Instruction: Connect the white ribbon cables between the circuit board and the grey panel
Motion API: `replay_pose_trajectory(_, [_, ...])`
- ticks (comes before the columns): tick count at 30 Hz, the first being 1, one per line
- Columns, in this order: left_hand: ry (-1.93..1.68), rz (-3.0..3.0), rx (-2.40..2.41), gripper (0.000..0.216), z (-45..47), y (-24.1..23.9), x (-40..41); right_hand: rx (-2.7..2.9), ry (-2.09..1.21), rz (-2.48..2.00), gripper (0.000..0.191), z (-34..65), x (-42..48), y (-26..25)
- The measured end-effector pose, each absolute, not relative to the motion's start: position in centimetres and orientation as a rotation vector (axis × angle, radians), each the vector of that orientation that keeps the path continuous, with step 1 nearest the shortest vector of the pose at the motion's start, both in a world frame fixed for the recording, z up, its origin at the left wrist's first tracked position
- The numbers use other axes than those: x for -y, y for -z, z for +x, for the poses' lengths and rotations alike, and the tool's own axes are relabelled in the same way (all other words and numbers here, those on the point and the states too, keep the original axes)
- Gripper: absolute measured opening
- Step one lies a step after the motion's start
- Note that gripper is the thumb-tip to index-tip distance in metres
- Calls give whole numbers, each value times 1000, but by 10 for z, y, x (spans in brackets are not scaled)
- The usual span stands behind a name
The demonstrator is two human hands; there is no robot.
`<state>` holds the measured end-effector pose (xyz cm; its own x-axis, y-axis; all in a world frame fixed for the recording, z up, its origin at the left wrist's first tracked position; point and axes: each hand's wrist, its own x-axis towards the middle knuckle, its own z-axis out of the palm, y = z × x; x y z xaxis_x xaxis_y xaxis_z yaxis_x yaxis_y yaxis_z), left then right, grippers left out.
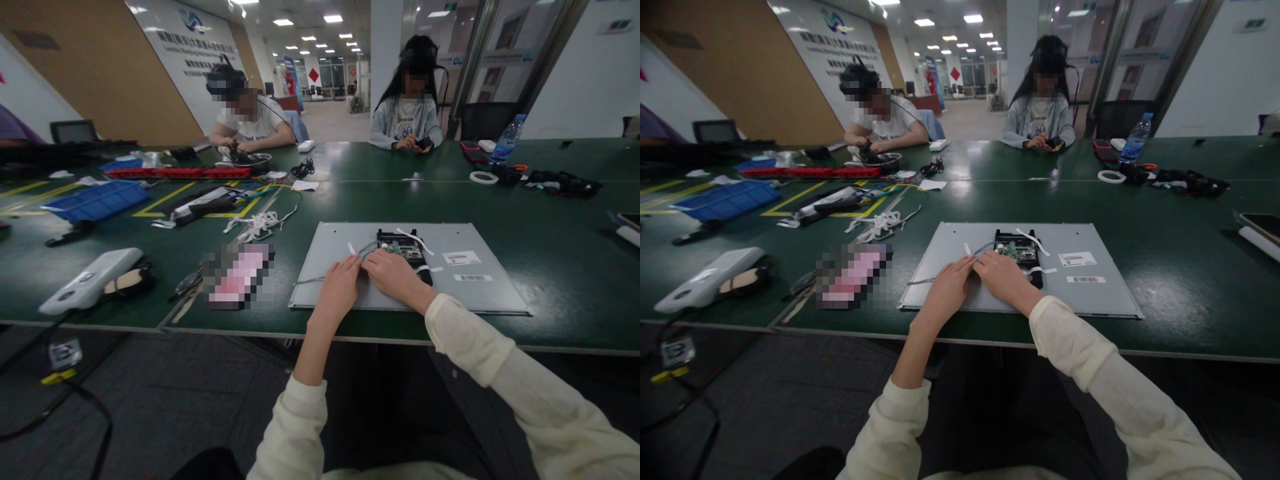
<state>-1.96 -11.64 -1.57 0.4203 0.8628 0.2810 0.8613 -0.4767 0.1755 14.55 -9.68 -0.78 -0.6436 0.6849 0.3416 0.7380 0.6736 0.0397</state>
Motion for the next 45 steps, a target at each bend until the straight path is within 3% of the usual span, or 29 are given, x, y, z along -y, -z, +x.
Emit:
replay_pose_trajectory(8, [-550,2552,-1623,45,-15,11,112,2519,47,-1073,33,148,113,14])
replay_pose_trajectory(12, [-644,2504,-1682,38,-10,13,114,2506,-88,-1058,50,154,133,16])
replay_pose_trajectory(19, [-538,2504,-1901,24,7,6,117,2446,-169,-1062,66,159,153,19])
replay_pose_trajectory(45, [-404,2426,-1964,32,0,-5,103,2345,-194,-1122,53,161,164,24])
